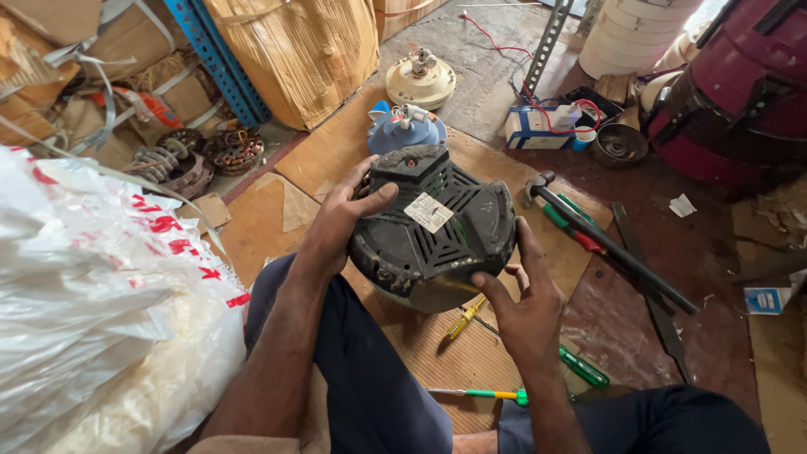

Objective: The person sits on the floor repairing an electric fan. They handle the wiring inside the fan housing, reposition the housing, then use a screwdriver to unscrew and work on the motor housing, turning the unit over to access different sides.

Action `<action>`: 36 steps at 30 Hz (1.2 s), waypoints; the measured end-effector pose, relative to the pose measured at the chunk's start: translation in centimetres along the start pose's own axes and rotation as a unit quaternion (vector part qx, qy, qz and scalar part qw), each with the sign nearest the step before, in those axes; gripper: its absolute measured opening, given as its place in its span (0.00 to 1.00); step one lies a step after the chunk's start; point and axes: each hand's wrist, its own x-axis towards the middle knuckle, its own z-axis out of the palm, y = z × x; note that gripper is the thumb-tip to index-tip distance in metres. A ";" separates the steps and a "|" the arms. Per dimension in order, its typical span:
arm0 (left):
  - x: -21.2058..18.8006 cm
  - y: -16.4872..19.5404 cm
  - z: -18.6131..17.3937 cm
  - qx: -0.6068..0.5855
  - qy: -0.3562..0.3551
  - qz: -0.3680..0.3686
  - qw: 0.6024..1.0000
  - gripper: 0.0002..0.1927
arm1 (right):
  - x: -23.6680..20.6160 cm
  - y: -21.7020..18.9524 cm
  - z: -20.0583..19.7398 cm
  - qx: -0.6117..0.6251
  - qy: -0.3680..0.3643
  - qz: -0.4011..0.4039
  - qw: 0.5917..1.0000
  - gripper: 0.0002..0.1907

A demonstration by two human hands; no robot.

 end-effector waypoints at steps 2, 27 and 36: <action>0.0 -0.2 0.1 0.003 0.005 0.002 1.000 0.38 | -0.1 0.1 0.1 0.001 -0.005 0.010 1.000 0.45; 4.0 0.6 -2.8 0.138 -0.010 -0.035 0.990 0.30 | -0.2 0.3 1.7 0.031 0.025 0.057 0.998 0.58; 4.5 0.3 -4.0 0.170 0.012 -0.035 0.985 0.31 | -1.2 -1.8 2.7 -0.001 0.080 -0.001 0.997 0.45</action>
